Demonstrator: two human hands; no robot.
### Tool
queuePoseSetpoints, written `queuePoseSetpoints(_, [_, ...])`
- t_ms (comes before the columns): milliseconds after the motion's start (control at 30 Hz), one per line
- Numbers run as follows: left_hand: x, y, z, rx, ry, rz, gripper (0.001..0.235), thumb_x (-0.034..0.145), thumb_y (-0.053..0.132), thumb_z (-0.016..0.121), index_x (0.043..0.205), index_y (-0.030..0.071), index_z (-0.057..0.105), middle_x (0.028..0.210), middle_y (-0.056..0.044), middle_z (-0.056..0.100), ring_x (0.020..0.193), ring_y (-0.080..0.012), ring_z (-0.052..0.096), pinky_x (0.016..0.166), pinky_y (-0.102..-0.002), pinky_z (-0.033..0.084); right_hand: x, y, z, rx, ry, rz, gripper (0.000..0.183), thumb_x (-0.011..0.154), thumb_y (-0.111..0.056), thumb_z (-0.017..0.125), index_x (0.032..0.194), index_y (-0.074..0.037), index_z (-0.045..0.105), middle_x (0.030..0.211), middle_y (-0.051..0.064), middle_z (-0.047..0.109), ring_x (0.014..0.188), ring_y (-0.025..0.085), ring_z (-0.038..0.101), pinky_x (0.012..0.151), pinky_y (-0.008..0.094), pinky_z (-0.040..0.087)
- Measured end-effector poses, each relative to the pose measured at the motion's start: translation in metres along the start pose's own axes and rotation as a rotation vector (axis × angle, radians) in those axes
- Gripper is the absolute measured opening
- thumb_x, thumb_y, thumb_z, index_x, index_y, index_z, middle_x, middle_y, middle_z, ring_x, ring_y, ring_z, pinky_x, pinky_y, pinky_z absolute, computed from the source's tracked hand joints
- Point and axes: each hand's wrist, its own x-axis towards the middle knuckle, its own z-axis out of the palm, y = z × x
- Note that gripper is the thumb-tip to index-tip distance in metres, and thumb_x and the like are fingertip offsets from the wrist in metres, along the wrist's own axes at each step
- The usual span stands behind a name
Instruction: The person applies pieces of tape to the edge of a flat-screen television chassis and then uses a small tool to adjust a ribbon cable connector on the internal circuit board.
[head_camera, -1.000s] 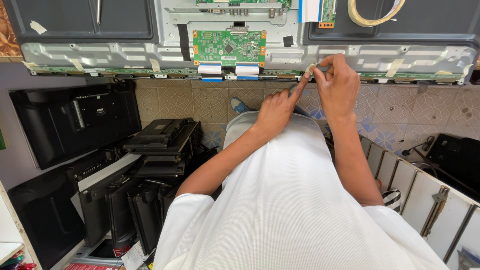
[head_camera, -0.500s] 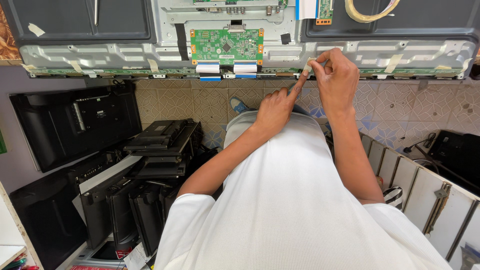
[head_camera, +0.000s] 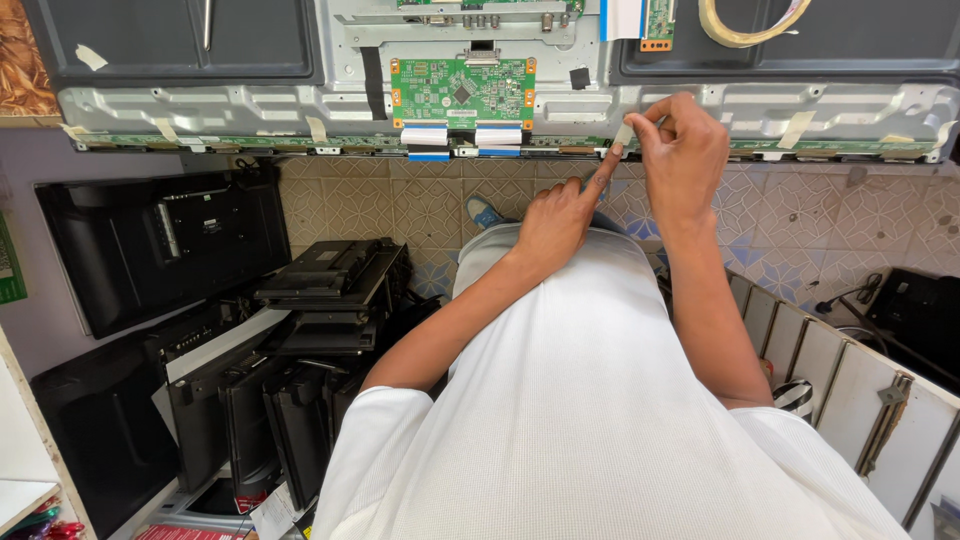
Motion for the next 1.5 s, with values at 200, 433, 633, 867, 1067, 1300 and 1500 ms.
queuePoseSetpoints(200, [0.000, 0.001, -0.002, -0.028, 0.015, 0.001, 0.087, 0.100, 0.012, 0.061, 0.167, 0.029, 0.009, 0.084, -0.004, 0.059, 0.064, -0.0323, 0.060, 0.060, -0.048, 0.053, 0.004, -0.004, -0.002, 0.026, 0.018, 0.000, 0.034, 0.104, -0.015, 0.094, 0.091, -0.008, 0.063, 0.065, 0.002, 0.054, 0.060, 0.017, 0.048, 0.061, 0.035, 0.039])
queuePoseSetpoints(433, [-0.009, -0.002, -0.011, -0.141, 0.007, 0.075, 0.079, 0.107, 0.022, 0.061, 0.166, 0.027, 0.010, 0.090, -0.003, 0.053, 0.065, -0.0341, 0.060, 0.060, -0.050, 0.052, 0.006, -0.004, -0.006, 0.043, 0.103, 0.012, 0.030, 0.108, -0.003, 0.087, 0.093, -0.005, 0.061, 0.064, 0.003, 0.056, 0.056, 0.014, 0.048, 0.052, 0.033, 0.034])
queuePoseSetpoints(633, [-0.016, -0.010, -0.017, -0.380, 0.041, 0.100, 0.059, 0.111, 0.027, 0.055, 0.162, 0.023, 0.027, 0.092, -0.003, 0.053, 0.081, -0.0313, 0.064, 0.069, -0.050, 0.054, -0.005, -0.002, -0.030, 0.196, 0.163, 0.092, 0.039, 0.119, -0.034, 0.067, 0.096, -0.002, 0.061, 0.066, 0.001, 0.045, 0.058, 0.012, 0.038, 0.052, 0.032, 0.024])
queuePoseSetpoints(867, [-0.014, -0.009, -0.027, -0.382, 0.181, 0.074, 0.058, 0.113, 0.028, 0.047, 0.165, 0.021, 0.023, 0.098, -0.005, 0.061, 0.078, -0.0320, 0.066, 0.071, -0.046, 0.057, -0.033, 0.008, -0.030, 0.309, 0.201, 0.201, 0.037, 0.119, -0.027, 0.047, 0.099, -0.003, 0.067, 0.062, 0.004, 0.044, 0.057, 0.015, 0.042, 0.059, 0.031, 0.033])
queuePoseSetpoints(1067, [-0.009, -0.004, -0.026, -0.377, 0.156, 0.123, 0.060, 0.111, 0.031, 0.045, 0.166, 0.020, 0.022, 0.104, -0.010, 0.065, 0.086, -0.0352, 0.072, 0.076, -0.048, 0.061, -0.054, 0.007, -0.018, 0.318, 0.112, 0.218, 0.038, 0.119, -0.025, 0.044, 0.099, -0.005, 0.069, 0.058, 0.007, 0.047, 0.054, 0.019, 0.043, 0.061, 0.033, 0.036])
queuePoseSetpoints(1300, [-0.007, -0.002, -0.030, -0.363, 0.061, 0.132, 0.064, 0.110, 0.032, 0.046, 0.167, 0.023, 0.018, 0.100, -0.008, 0.063, 0.085, -0.0349, 0.071, 0.077, -0.049, 0.060, -0.075, -0.001, -0.003, 0.338, -0.063, 0.171, 0.029, 0.117, -0.018, 0.048, 0.104, -0.001, 0.068, 0.063, 0.012, 0.053, 0.059, 0.029, 0.055, 0.062, 0.040, 0.043])
queuePoseSetpoints(1500, [-0.005, -0.003, -0.024, -0.356, 0.031, 0.123, 0.065, 0.110, 0.032, 0.048, 0.167, 0.024, 0.018, 0.098, -0.007, 0.061, 0.084, -0.0344, 0.070, 0.076, -0.049, 0.060, -0.070, 0.000, -0.002, 0.339, -0.116, 0.146, 0.021, 0.114, -0.014, 0.053, 0.104, -0.007, 0.070, 0.060, 0.009, 0.054, 0.057, 0.027, 0.057, 0.058, 0.037, 0.044])
